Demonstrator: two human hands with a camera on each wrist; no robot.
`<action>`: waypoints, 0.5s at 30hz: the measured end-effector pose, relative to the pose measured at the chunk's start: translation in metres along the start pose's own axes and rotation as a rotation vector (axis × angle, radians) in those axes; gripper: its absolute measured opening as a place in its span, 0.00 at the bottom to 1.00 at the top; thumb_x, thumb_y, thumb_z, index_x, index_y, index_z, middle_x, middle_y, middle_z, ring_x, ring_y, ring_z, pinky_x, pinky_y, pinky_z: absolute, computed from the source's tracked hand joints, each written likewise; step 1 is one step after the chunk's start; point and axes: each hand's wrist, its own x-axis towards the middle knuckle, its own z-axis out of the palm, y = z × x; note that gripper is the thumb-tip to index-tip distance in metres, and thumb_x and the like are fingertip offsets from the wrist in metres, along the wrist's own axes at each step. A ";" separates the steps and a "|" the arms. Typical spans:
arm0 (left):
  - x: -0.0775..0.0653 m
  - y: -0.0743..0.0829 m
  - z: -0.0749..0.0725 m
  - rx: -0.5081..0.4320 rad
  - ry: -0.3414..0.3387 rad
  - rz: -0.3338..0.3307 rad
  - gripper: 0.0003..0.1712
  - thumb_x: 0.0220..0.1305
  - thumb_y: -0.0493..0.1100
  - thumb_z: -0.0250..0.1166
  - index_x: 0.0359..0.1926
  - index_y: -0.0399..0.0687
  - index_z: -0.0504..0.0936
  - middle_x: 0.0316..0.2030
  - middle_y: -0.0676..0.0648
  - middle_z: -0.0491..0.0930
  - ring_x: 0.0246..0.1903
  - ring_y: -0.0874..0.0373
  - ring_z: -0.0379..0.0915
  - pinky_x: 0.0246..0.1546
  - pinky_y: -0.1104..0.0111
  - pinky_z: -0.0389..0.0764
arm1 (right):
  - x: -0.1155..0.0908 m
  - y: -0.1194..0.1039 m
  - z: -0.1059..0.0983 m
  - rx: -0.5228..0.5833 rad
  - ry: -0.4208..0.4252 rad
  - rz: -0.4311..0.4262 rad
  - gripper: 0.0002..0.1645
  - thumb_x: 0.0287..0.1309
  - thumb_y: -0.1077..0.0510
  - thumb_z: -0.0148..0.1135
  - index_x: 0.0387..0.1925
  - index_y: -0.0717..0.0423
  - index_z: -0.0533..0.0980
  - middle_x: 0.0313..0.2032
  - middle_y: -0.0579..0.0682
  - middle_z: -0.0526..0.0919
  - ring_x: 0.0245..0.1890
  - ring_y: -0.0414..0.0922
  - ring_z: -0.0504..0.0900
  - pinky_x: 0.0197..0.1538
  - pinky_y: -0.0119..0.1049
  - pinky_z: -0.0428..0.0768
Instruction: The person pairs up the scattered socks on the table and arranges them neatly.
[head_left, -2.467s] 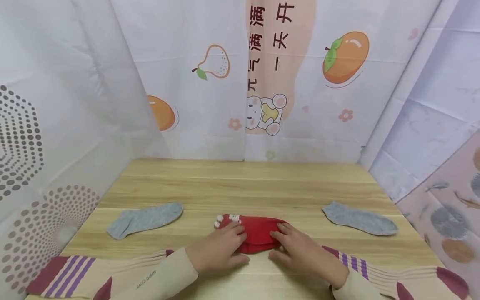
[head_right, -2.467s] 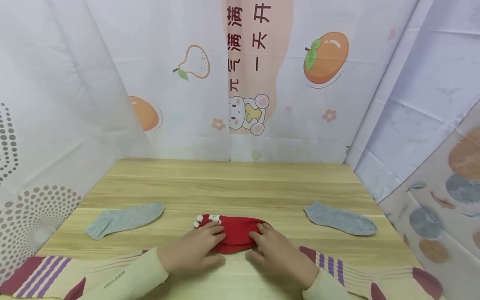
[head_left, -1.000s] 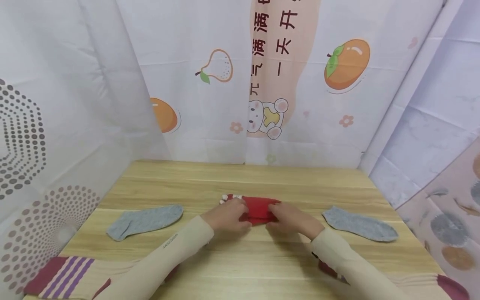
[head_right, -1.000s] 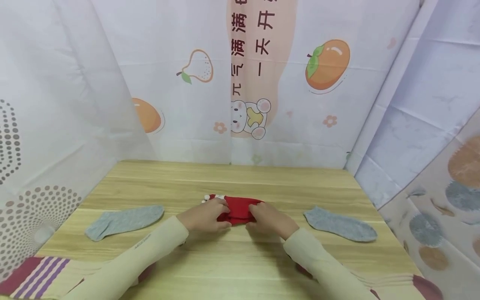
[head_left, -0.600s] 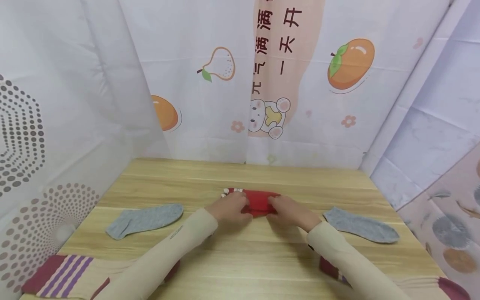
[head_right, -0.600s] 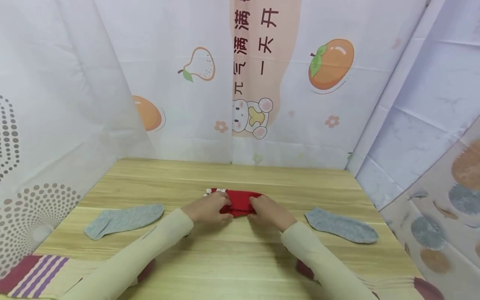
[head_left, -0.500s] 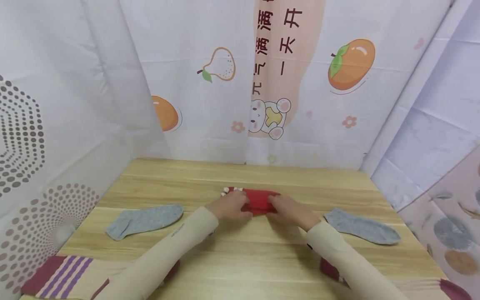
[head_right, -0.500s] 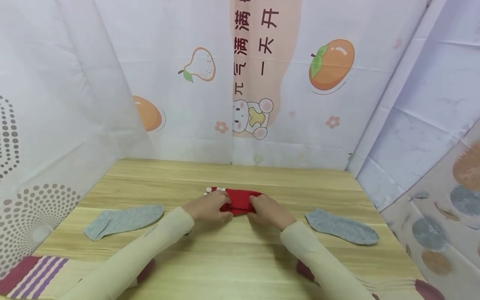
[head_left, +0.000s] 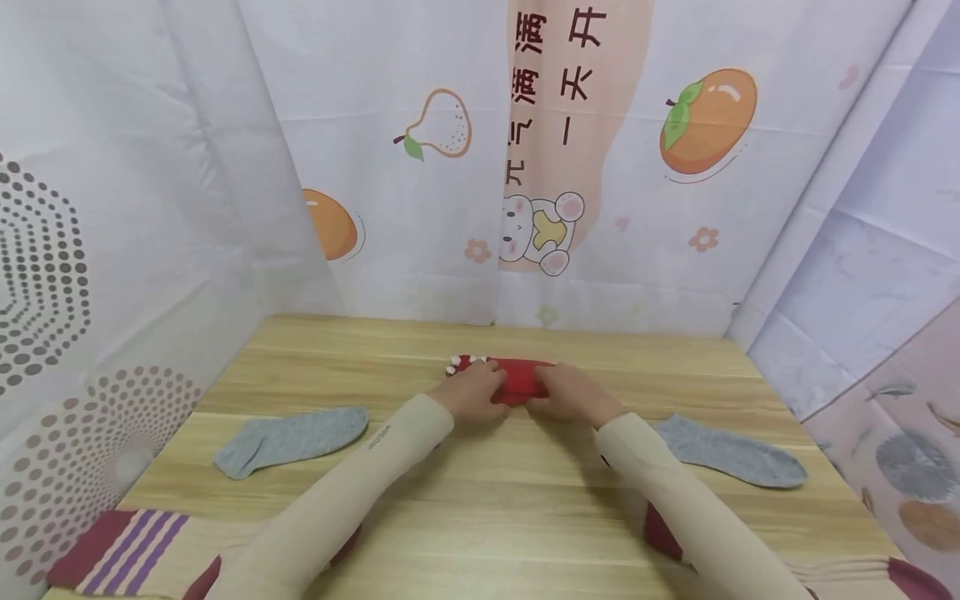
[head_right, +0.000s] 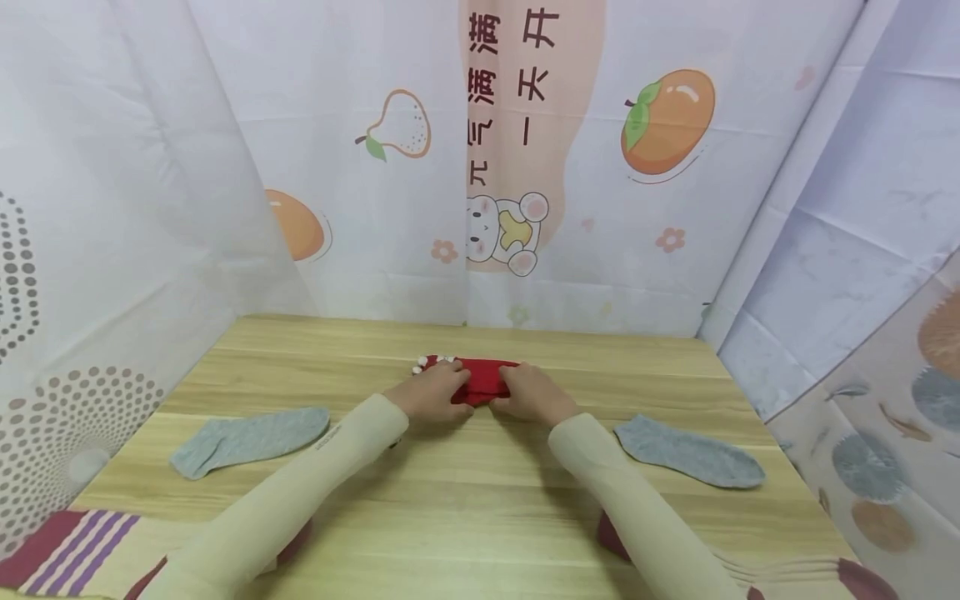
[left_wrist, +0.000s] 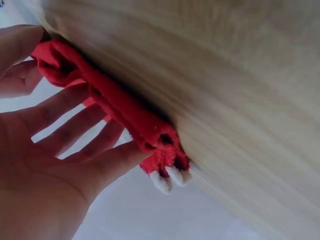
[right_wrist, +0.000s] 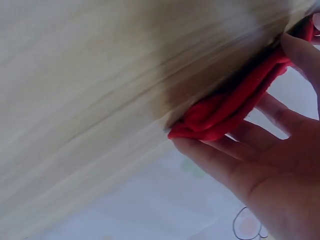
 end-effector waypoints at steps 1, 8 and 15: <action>0.002 -0.001 0.000 0.010 0.006 0.000 0.28 0.65 0.56 0.64 0.59 0.44 0.76 0.55 0.45 0.76 0.53 0.52 0.72 0.57 0.60 0.76 | 0.002 0.001 0.000 0.005 0.004 0.001 0.14 0.58 0.52 0.70 0.33 0.56 0.75 0.23 0.43 0.75 0.24 0.40 0.71 0.31 0.36 0.73; 0.021 -0.012 0.004 0.097 0.050 0.020 0.26 0.64 0.53 0.65 0.57 0.42 0.77 0.53 0.43 0.76 0.52 0.50 0.73 0.56 0.60 0.76 | 0.014 0.009 0.001 0.048 0.005 0.045 0.13 0.60 0.52 0.69 0.37 0.57 0.77 0.25 0.44 0.78 0.26 0.41 0.74 0.36 0.37 0.77; 0.035 -0.017 0.003 0.057 0.055 -0.020 0.29 0.64 0.52 0.64 0.61 0.41 0.75 0.55 0.42 0.74 0.53 0.48 0.73 0.57 0.59 0.76 | 0.023 0.018 0.002 0.066 0.034 0.108 0.14 0.59 0.51 0.68 0.40 0.56 0.77 0.28 0.47 0.79 0.30 0.45 0.75 0.37 0.40 0.75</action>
